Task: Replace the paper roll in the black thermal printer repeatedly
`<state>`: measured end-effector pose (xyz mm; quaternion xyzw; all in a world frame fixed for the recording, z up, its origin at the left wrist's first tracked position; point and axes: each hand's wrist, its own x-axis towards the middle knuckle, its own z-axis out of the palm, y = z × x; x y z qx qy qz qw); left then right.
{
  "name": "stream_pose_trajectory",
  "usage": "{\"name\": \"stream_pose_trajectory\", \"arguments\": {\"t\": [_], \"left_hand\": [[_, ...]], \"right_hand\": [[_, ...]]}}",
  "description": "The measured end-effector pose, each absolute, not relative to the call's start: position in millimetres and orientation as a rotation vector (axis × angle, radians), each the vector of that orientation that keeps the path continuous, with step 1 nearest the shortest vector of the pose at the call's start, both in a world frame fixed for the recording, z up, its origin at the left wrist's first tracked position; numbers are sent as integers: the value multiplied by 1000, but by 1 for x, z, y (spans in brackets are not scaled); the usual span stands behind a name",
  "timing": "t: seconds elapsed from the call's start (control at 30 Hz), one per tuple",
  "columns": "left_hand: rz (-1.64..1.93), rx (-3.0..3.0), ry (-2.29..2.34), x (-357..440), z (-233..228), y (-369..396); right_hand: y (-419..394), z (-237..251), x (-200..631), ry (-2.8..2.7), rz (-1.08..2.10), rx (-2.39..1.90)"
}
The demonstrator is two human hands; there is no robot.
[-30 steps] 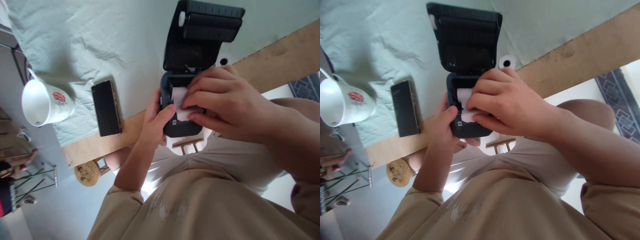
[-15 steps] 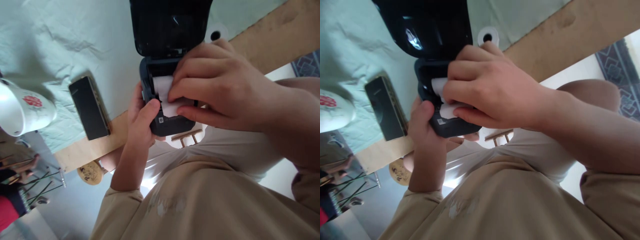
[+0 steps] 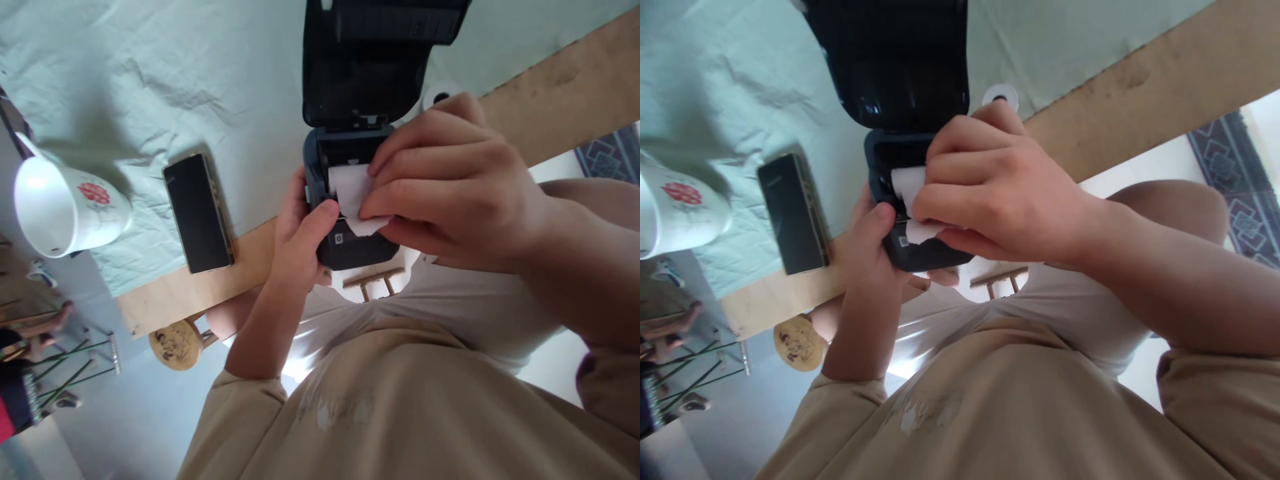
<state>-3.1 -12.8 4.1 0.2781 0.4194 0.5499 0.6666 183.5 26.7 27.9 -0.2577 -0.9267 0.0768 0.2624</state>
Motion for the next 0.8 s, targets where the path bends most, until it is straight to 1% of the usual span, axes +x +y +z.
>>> {"name": "stream_pose_trajectory", "arguments": {"t": [0.13,0.2,0.33,0.5,0.63,0.7,0.8], "left_hand": [[1260,622,915,-3,2,-13],[1270,606,899,-3,4,-13],[1253,628,917,-5,6,-11],[1168,761,1074,-9,6,-10],[1153,797,1109,-9,8,-11],[1169,792,1094,-7,10,-12],[1199,751,1111,-4,11,-13]], "right_hand": [[25,28,182,-2270,58,-647],[24,26,182,-2175,47,-582],[23,24,181,-2366,101,-451],[21,23,177,-2456,131,-543],[21,24,177,-2464,218,-506],[21,26,178,-2415,252,-517],[20,30,179,-2261,200,-697]]}}
